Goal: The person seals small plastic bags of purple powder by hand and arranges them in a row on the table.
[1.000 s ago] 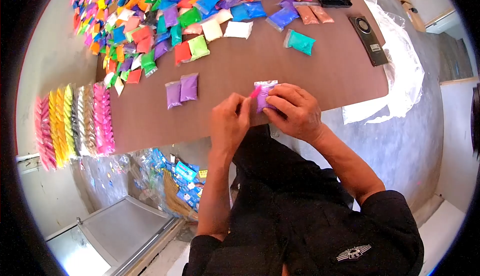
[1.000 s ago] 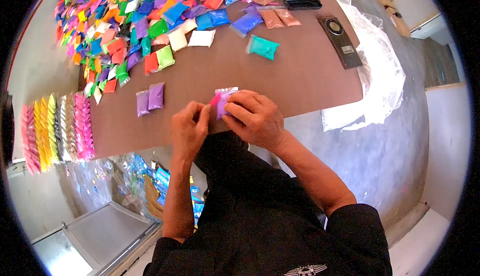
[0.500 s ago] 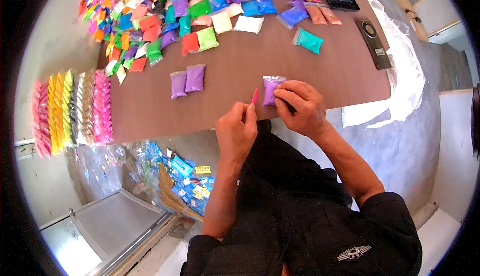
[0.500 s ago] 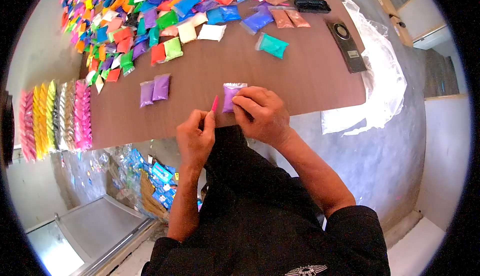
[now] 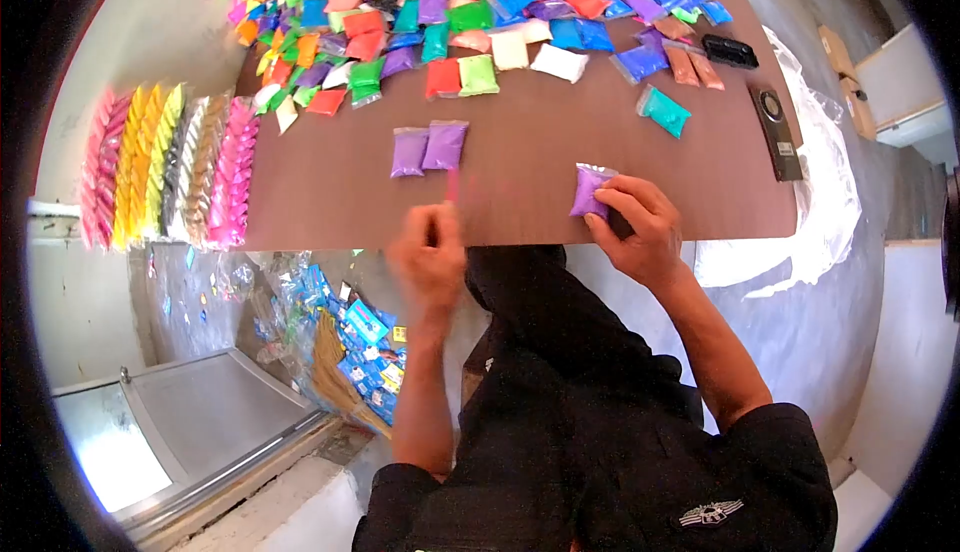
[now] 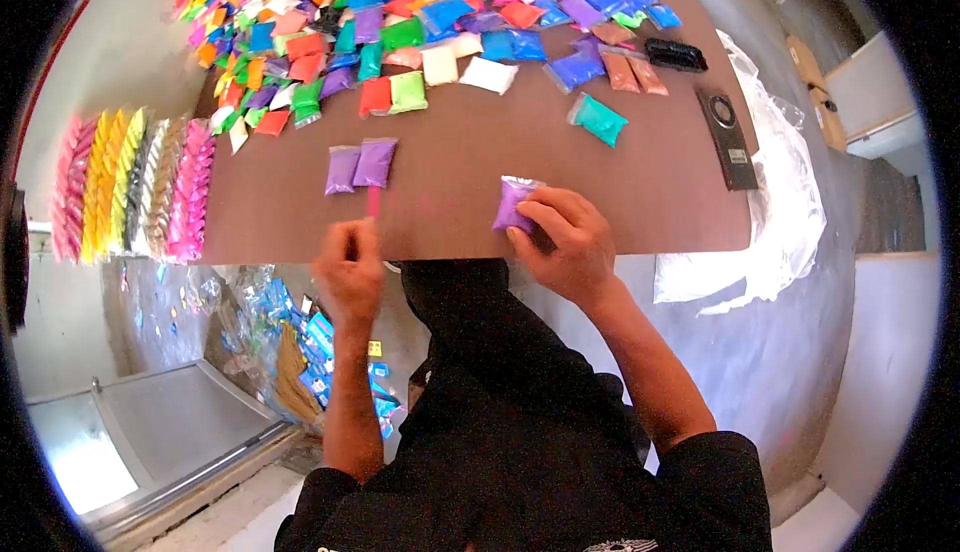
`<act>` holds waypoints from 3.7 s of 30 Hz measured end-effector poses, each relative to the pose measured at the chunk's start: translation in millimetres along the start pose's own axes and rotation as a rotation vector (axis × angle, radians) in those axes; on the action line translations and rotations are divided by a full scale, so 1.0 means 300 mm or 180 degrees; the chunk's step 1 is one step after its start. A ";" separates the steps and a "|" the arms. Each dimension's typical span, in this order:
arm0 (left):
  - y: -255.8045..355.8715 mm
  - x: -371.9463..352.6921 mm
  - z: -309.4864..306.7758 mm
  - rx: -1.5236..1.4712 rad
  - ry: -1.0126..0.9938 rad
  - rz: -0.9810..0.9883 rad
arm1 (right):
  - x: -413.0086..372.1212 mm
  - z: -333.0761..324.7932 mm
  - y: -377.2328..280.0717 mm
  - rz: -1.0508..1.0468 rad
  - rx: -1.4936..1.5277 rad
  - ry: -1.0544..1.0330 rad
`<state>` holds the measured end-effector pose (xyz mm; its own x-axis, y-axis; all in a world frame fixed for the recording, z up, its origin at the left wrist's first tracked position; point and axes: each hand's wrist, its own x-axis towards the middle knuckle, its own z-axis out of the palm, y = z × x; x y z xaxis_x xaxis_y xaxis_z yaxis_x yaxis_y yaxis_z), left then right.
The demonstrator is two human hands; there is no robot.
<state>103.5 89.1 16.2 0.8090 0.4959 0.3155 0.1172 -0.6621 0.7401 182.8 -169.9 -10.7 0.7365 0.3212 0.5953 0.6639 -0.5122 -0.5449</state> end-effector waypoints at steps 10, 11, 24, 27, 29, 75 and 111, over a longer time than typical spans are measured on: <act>-0.391 0.314 -0.144 0.0778 0.1006 -0.0100 | 0.113 0.092 -0.064 -0.0135 -0.0156 -0.0444; -0.400 0.316 -0.138 0.0766 0.1012 -0.0129 | 0.137 0.111 -0.072 -0.0149 -0.0166 -0.0470; -0.420 0.307 -0.124 0.0259 0.1161 -0.0041 | 0.308 0.325 -0.114 -0.0374 -0.0068 -0.0671; -0.414 0.306 -0.126 0.0287 0.1199 0.0002 | 0.309 0.340 -0.109 -0.0409 -0.0061 -0.0612; -0.411 0.303 -0.123 0.0280 0.1226 0.0021 | 0.310 0.342 -0.108 -0.0438 -0.0069 -0.0572; -0.370 0.300 -0.131 0.0509 0.0982 -0.0305 | 0.525 -0.191 0.300 0.1620 -0.0142 -0.0041; 0.209 -0.015 0.295 -0.1781 -0.1799 -0.0183 | 0.009 -0.047 0.074 0.0780 0.1178 -0.0369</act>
<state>158.2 -4.3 8.8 0.9977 0.0613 0.0298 -0.0177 -0.1897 0.9817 197.9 -191.5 -12.9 0.8732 0.3240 0.3641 0.4545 -0.2720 -0.8482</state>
